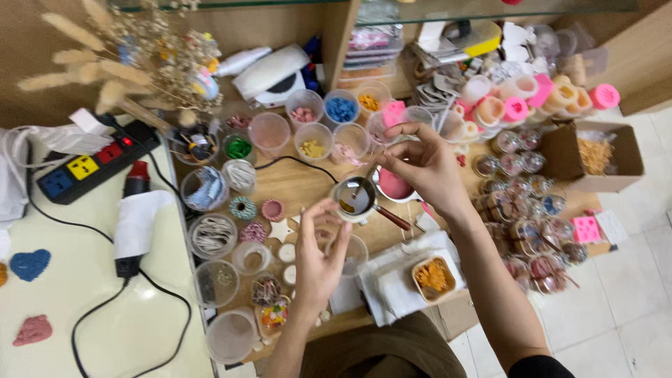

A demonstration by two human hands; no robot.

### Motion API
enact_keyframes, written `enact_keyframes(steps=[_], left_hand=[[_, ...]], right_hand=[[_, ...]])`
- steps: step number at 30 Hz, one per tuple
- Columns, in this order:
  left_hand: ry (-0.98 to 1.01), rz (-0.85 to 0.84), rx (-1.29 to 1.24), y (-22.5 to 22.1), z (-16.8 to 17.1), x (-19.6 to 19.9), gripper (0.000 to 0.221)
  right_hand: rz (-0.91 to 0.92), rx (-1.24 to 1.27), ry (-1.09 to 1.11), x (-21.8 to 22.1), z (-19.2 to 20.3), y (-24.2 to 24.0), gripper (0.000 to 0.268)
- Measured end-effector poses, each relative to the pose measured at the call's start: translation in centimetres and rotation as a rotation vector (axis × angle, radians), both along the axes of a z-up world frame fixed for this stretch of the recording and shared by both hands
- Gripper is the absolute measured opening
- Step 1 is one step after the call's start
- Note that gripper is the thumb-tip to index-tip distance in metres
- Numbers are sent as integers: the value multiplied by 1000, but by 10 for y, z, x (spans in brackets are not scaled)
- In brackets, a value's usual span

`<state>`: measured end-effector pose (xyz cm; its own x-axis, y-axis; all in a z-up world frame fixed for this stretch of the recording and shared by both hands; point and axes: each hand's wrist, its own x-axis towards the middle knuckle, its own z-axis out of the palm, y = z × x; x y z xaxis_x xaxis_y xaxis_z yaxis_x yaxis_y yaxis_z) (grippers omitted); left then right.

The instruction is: The person prepares decorative candles by placing small red and blue wax shapes and shredded paper into small cardboard containers, then ties the containers with thin brown string and adjusts the string by hand.

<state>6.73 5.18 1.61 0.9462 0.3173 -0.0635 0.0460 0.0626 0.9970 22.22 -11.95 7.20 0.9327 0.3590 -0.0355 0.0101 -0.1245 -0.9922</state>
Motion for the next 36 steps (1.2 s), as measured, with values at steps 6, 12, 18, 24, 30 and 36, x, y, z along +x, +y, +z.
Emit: enact_keyframes(steps=[6, 12, 18, 24, 30, 36], left_hand=[[-145, -250, 22, -66, -8, 4, 56], [62, -300, 12, -127, -55, -28, 39], [192, -238, 219, -158, -82, -70, 33], [67, -187, 498, -174, -85, -85, 28], [-62, -200, 701, -178, -87, -89, 32], [-88, -336, 885, -181, -87, -82, 37]], right_hand=[[-57, -73, 169, -76, -18, -117, 37], [-97, -127, 342, -133, -85, -205, 39], [-85, -153, 418, -159, -135, -230, 39], [-116, -193, 309, -153, -157, -224, 36], [-155, -488, 131, -163, -136, -212, 31], [-194, -665, -66, -172, -123, -205, 22]])
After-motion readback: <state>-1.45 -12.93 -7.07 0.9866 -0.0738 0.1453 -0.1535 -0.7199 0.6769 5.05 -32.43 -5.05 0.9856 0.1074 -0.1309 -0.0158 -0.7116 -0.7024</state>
